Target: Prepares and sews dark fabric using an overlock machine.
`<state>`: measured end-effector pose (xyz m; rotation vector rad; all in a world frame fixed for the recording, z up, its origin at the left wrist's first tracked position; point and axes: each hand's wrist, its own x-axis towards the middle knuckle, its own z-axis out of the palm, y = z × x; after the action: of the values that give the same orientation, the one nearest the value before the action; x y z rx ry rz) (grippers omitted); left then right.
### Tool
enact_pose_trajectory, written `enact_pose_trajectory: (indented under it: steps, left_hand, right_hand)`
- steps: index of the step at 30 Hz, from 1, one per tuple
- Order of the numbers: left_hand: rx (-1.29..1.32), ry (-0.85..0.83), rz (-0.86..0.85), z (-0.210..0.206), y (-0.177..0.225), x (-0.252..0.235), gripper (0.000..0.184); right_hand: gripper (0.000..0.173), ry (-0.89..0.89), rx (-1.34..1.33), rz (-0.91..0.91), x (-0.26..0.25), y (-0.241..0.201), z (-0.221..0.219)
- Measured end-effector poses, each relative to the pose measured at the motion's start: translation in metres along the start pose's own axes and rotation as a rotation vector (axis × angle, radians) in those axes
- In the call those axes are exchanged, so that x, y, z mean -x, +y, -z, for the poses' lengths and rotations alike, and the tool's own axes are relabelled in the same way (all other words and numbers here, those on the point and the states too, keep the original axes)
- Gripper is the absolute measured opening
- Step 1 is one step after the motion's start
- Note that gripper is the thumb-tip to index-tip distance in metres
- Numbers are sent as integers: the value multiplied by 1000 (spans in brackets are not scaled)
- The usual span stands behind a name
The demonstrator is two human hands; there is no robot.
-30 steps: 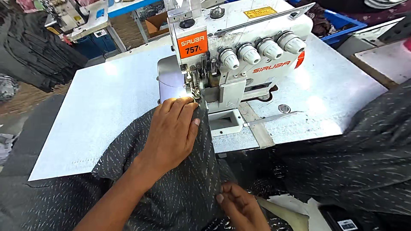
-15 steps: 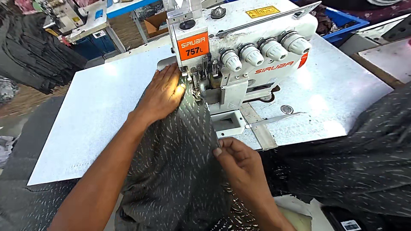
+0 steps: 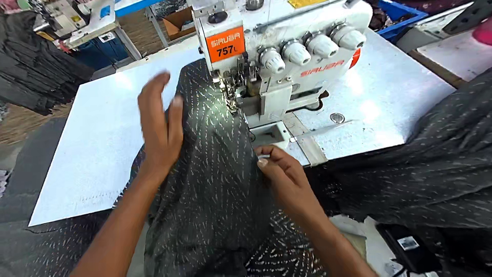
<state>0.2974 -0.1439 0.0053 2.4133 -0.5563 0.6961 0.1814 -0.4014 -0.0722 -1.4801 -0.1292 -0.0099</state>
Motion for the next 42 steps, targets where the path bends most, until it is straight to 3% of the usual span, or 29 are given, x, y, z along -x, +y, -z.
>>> enact_pose_trajectory:
  steps: [4, 8, 12, 16, 18, 21, 23, 26, 28, 32, 34, 36, 38, 41, 42]
  left_hand:
    - [113, -30, 70, 13, 49, 160, 41]
    - [246, -193, 160, 6, 101, 232, 35]
    - [281, -237, 26, -5, 134, 232, 38]
    - [256, -277, -51, -11, 155, 225, 48]
    - [243, -329, -25, -17, 161, 224, 57]
    - [475, -406, 206, -18, 163, 222, 73]
    - [721, -452, 401, -11, 162, 216, 71]
    - [881, -429, 634, -12, 155, 214, 28]
    - [861, -400, 718, -17, 147, 220, 11]
    - [885, -437, 914, -32, 130, 239, 18]
    - [815, -454, 955, -43, 124, 245, 18]
    - [751, -363, 959, -50, 119, 246, 12]
    - [867, -252, 1048, -43, 119, 239, 17]
    - [1334, -16, 1316, -8, 133, 218, 19]
    - [1388, -29, 1268, 8, 140, 213, 19]
  right_hand:
    - [7, -405, 39, -99, 58, 22, 35]
    - [13, -380, -7, -192, 104, 36, 41]
    - [15, -253, -143, -166, 126, 23, 27]
    - [16, -195, -118, -168, 144, 12, 20]
    - [12, -81, -79, -180, 152, 9, 14]
    - [13, 82, 282, 57, 159, 7, 1]
    - [8, 26, 498, 271, 164, 7, -7]
    - [10, -203, 560, 377, 168, 13, -16]
    - [16, -199, 486, 338, 167, 13, -13]
    - [21, 136, 498, 147, 124, 27, 16]
    - [41, 111, 480, -79, 88, 46, 29]
    - [53, 30, 276, -239, 61, 61, 33]
    - [40, -10, -10, -279, 55, 64, 27]
    - [22, -53, -228, -297, 81, 48, 16]
    - [19, -81, -286, -297, 93, 42, 14]
